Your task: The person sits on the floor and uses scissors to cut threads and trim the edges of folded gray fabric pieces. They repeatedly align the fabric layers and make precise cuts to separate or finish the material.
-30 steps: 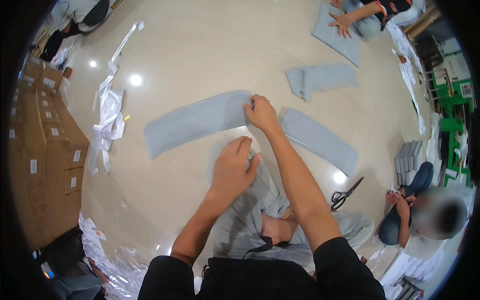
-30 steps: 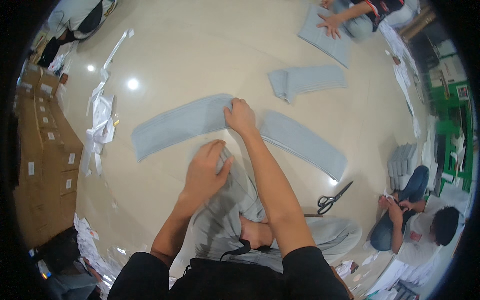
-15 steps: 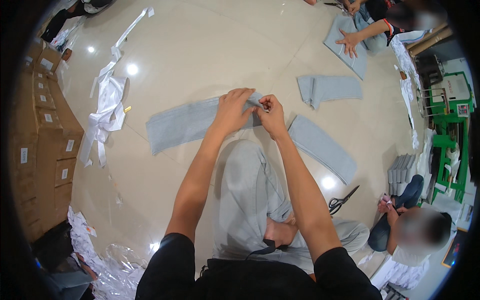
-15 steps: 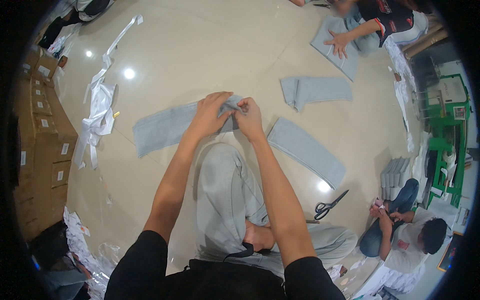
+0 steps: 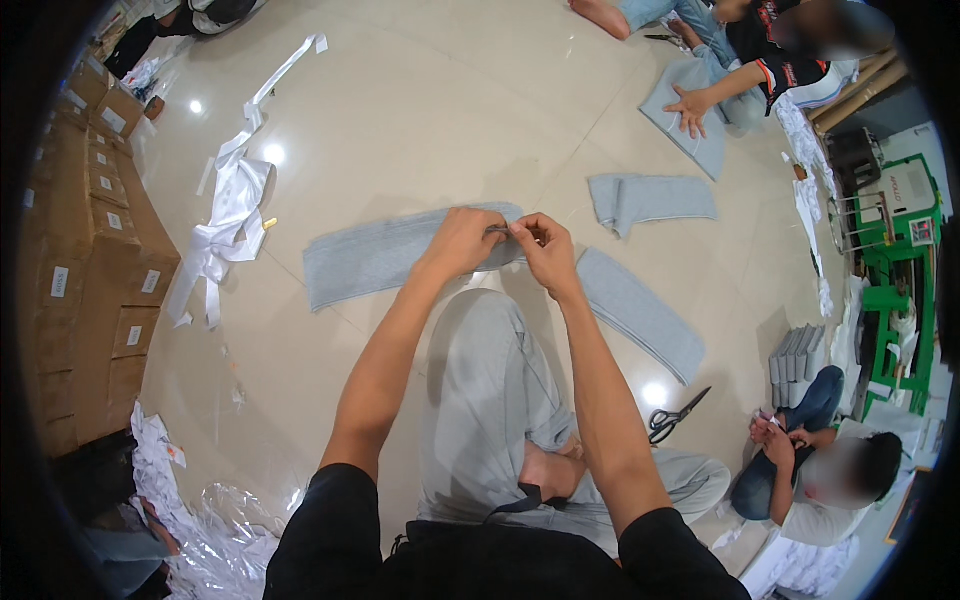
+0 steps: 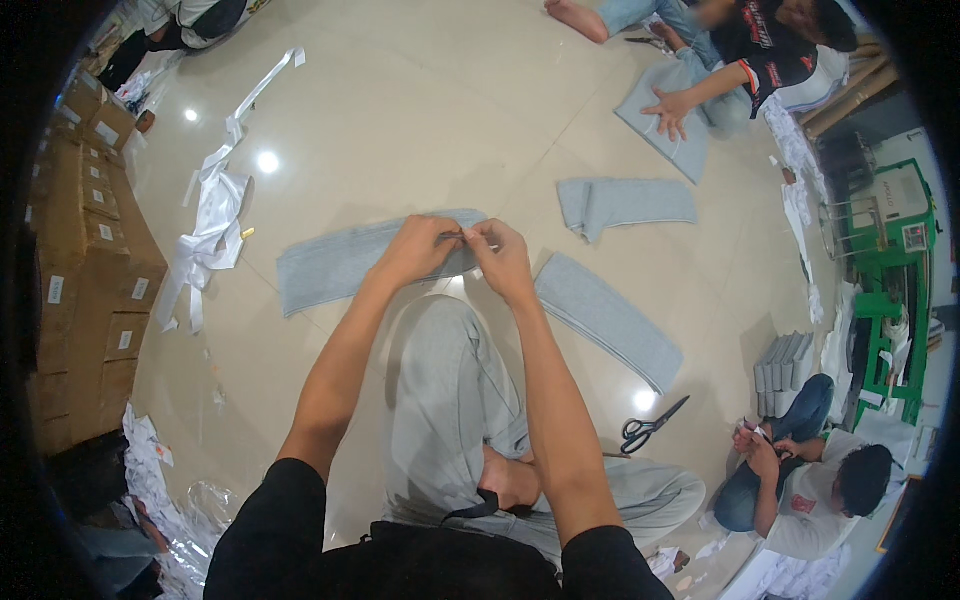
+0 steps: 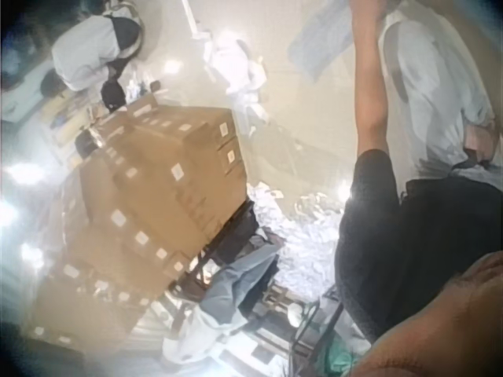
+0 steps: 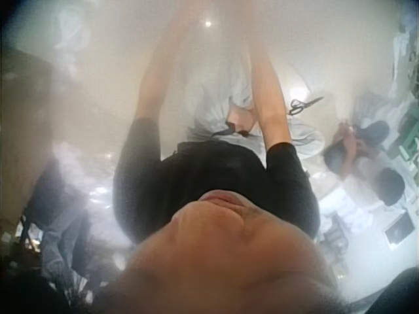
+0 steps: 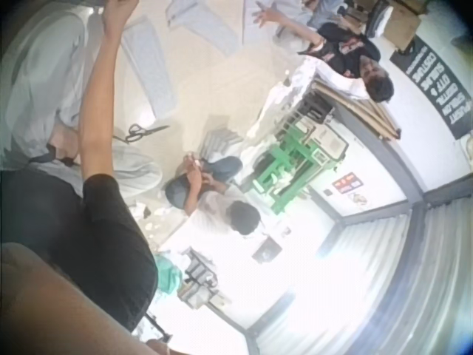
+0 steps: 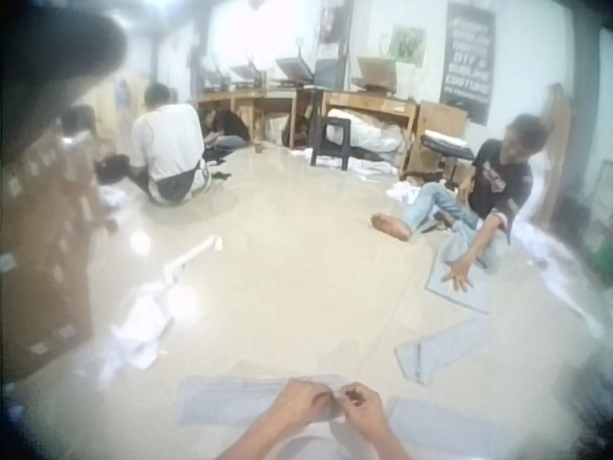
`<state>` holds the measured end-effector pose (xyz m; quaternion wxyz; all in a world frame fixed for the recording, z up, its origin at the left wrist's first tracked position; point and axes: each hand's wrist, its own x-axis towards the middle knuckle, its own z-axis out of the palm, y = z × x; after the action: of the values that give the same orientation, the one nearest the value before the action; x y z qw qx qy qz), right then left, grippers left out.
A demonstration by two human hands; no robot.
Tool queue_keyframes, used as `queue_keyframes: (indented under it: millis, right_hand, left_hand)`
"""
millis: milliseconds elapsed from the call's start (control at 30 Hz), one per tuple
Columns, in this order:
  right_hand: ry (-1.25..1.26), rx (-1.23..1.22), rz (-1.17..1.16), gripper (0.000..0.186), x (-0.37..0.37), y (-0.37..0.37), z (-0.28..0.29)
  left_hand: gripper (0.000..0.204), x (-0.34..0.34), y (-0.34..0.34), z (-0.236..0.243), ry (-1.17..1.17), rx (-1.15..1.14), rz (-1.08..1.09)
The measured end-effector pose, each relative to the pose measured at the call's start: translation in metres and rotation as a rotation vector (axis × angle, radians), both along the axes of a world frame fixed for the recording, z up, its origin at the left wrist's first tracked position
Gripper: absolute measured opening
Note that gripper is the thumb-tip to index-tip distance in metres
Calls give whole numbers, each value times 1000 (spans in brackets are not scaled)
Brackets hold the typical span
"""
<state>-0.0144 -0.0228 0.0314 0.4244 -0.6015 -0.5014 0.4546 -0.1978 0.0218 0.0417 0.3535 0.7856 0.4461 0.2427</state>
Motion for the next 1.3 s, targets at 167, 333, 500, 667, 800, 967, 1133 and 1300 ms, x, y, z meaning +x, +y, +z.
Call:
queue_keyframes:
  millis: [167,333,500,667,800,967,1133,1300]
  right_hand:
    - [-28,85,-49,21,10,-2,-3]
    - [202,174,-319,22,6,-5,-1]
    - [176,224,-340,27,34,-1,35]
    - [-184,130,-48,22,40,-13,27]
    - [-242,154,168,25,14,-25,34]
    - [-255,47,270,23,11,-23,28]
    - [-317,71,330,19,14,-24,35]
    - [-266,146,99,24,22,-22,64]
  left_hand:
    - [17,0,-8,12,-20,-108,-40]
    - [19,-1,-5,14,-55,-120,-114]
    - [22,-18,-16,11,-54,-187,-92]
    - [22,-15,-20,19,-13,-254,-81]
    - [21,-19,-22,19,-11,-178,-101]
    - [25,-20,-24,10,-7,-108,-127]
    - [23,-14,-34,-1,-64,-43,-132]
    - [16,-18,-48,-5,-105,19,-114]
